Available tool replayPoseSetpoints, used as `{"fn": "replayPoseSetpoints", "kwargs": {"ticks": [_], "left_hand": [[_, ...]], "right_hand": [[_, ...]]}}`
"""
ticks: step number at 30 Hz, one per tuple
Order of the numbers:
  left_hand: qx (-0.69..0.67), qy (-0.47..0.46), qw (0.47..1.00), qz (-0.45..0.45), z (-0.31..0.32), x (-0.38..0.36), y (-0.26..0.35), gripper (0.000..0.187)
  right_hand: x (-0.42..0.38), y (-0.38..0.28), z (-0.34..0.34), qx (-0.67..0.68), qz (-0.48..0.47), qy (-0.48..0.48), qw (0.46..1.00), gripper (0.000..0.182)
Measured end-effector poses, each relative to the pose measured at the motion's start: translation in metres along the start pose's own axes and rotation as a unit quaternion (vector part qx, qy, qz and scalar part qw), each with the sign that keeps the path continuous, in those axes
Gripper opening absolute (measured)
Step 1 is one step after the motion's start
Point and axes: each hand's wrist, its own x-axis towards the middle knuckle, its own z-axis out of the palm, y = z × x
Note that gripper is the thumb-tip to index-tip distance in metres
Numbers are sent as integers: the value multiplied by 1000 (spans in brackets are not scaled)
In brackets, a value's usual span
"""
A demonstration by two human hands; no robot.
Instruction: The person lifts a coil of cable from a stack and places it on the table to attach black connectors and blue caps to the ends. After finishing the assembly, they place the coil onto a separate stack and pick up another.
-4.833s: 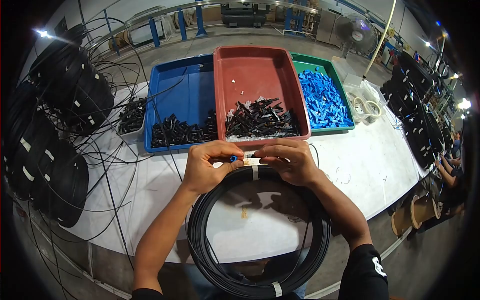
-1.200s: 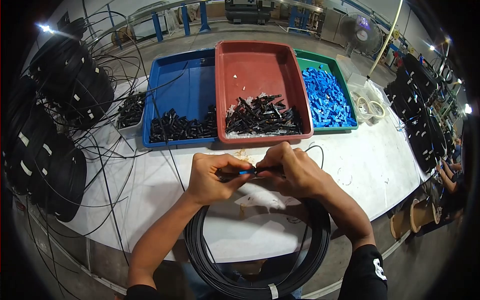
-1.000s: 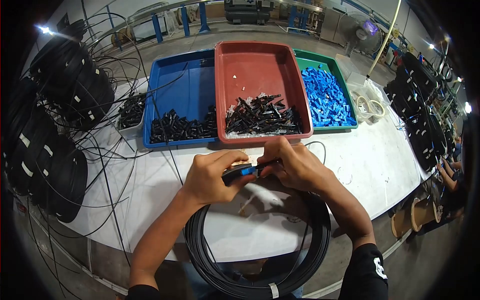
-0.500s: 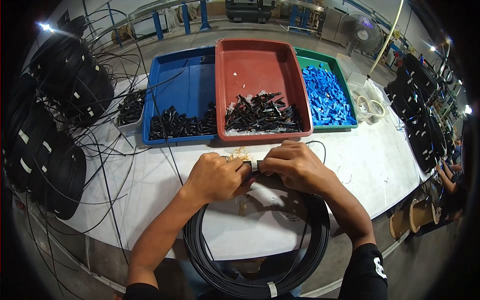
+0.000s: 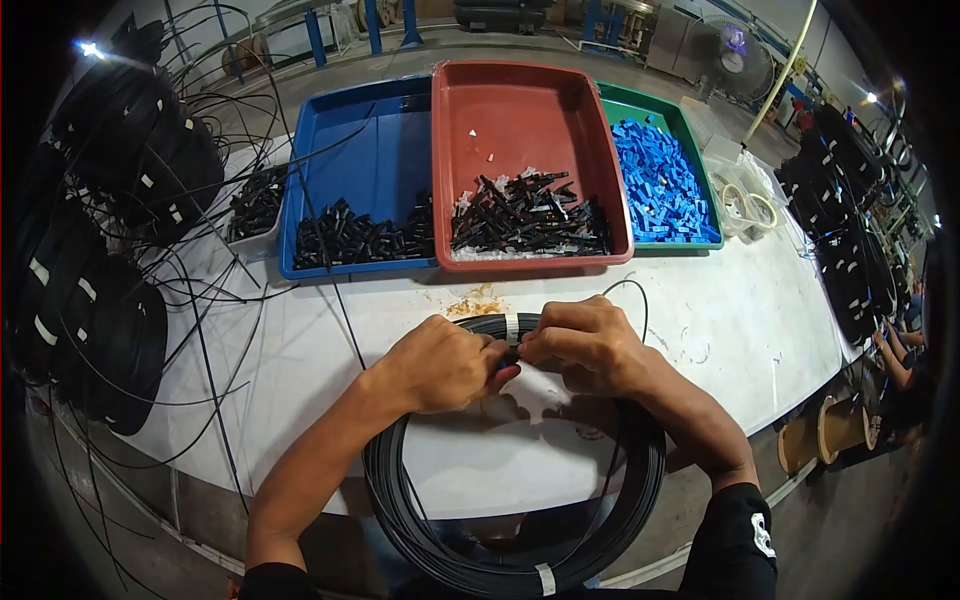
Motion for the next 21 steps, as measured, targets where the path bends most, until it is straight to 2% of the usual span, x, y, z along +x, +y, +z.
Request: {"fn": "replayPoseSetpoints", "kwargs": {"ticks": [4, 7, 9, 10, 11, 12, 14, 15, 16, 18, 20, 21], "left_hand": [[3, -27, 1000, -14, 2, 0, -1, 28], [53, -63, 996, -32, -4, 5, -1, 33], [87, -75, 992, -44, -10, 8, 5, 36], [55, -65, 995, -57, -17, 7, 8, 42], [26, -55, 996, -71, -27, 5, 11, 49], [34, -38, 994, -92, -36, -1, 15, 59], [35, 62, 986, -149, -48, -24, 13, 69], [-34, 120, 967, -223, -67, -45, 26, 66], [-108, 172, 934, -294, -80, -66, 35, 64], [-139, 310, 884, -322, -72, -103, 59, 49], [-153, 360, 827, -404, -50, -139, 94, 46], [-154, 372, 811, -424, -35, -153, 114, 50]], "right_hand": [[-3, 4, 3, 7, -6, -2, 1000, 27], [1, 7, -6, 45, 85, -61, 993, 18], [-3, 12, -5, 42, 104, -50, 992, 21], [-4, 13, -6, 42, 121, -40, 991, 23], [-4, 14, -12, 11, 145, -93, 985, 31], [-6, 15, -13, 11, 141, -94, 985, 31], [-10, 16, -11, 5, 121, -29, 992, 41], [-8, 10, -15, 58, 188, -33, 980, 55], [-7, 13, -15, 29, 157, -39, 986, 62], [-9, 19, -13, -7, 149, -47, 988, 70], [-7, 23, -13, -24, 143, -55, 988, 73], [-5, 25, -14, -39, 138, -66, 987, 77]]}}
